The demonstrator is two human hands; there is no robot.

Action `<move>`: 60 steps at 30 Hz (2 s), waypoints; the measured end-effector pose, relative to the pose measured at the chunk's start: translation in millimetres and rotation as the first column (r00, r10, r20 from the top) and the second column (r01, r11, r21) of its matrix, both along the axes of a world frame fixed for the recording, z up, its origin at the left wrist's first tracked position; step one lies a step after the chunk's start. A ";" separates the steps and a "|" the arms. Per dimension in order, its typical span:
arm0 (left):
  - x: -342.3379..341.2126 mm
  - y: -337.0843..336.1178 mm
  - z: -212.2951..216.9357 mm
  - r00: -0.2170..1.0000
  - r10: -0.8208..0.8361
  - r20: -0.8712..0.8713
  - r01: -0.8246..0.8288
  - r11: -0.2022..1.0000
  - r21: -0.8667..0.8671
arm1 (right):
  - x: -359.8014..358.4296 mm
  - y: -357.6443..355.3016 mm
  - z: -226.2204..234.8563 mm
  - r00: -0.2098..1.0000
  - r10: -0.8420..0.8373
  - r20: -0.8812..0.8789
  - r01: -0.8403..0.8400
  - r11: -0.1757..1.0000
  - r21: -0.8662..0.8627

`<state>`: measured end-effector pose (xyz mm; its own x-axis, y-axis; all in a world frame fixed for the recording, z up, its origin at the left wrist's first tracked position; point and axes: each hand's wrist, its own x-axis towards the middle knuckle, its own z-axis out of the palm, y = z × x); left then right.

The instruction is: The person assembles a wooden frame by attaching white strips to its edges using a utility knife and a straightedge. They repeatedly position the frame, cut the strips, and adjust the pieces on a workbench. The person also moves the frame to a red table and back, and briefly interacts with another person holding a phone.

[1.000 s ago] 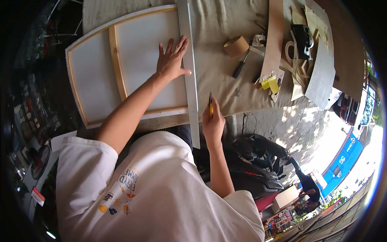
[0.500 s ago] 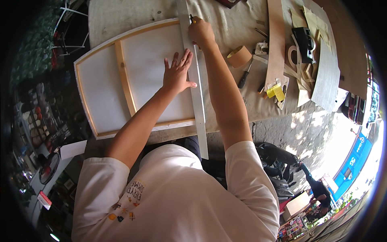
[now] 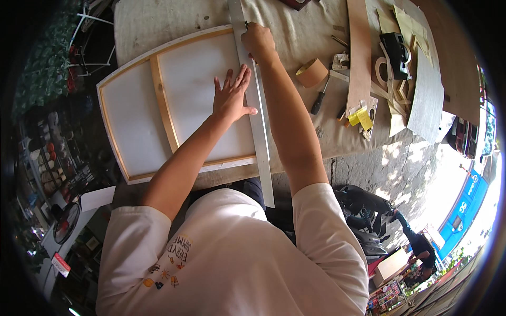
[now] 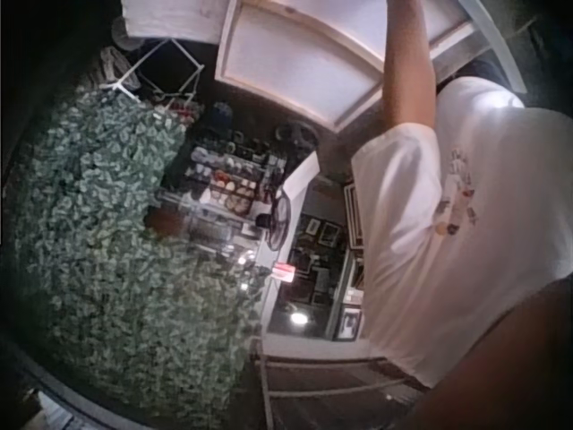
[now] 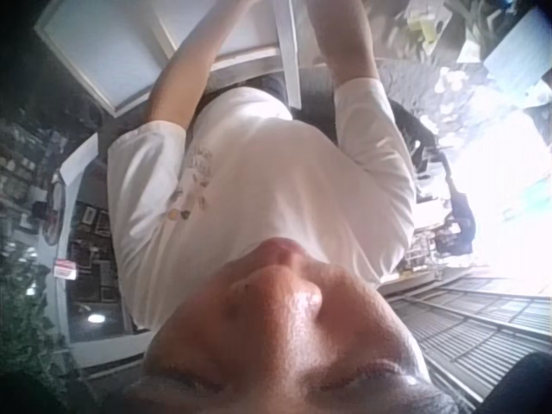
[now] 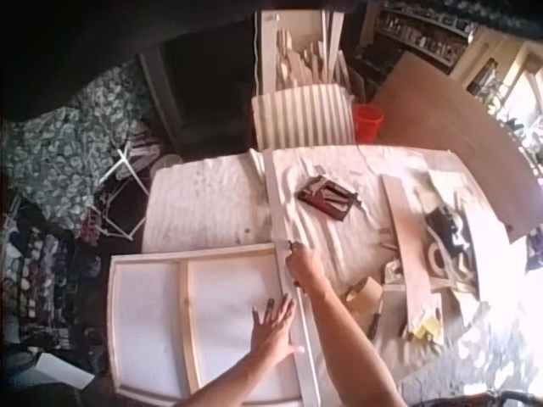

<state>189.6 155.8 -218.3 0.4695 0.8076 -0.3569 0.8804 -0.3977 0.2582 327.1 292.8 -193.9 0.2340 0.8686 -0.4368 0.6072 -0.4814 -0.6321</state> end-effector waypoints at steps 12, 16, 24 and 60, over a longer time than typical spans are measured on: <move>-6.6 -2.9 -9.1 0.997 0.011 0.071 -0.015 0.999 0.050 | -10.6 -113.8 -13.8 0.997 -0.063 0.039 0.058 0.991 0.124; -4.4 -2.7 -5.9 0.999 -0.005 0.047 0.003 0.999 0.051 | -8.8 -171.7 -19.0 0.993 -0.070 0.097 0.065 0.996 0.056; -3.0 -1.6 -9.8 0.998 0.008 0.070 -0.011 0.999 0.050 | -12.1 -259.8 -3.4 0.986 -0.029 0.164 0.029 1.000 0.002; -184.0 14.1 12.8 0.833 -0.538 0.128 0.540 0.842 0.026 | -48.3 -465.1 -2.0 0.933 -0.264 0.246 0.248 0.964 0.092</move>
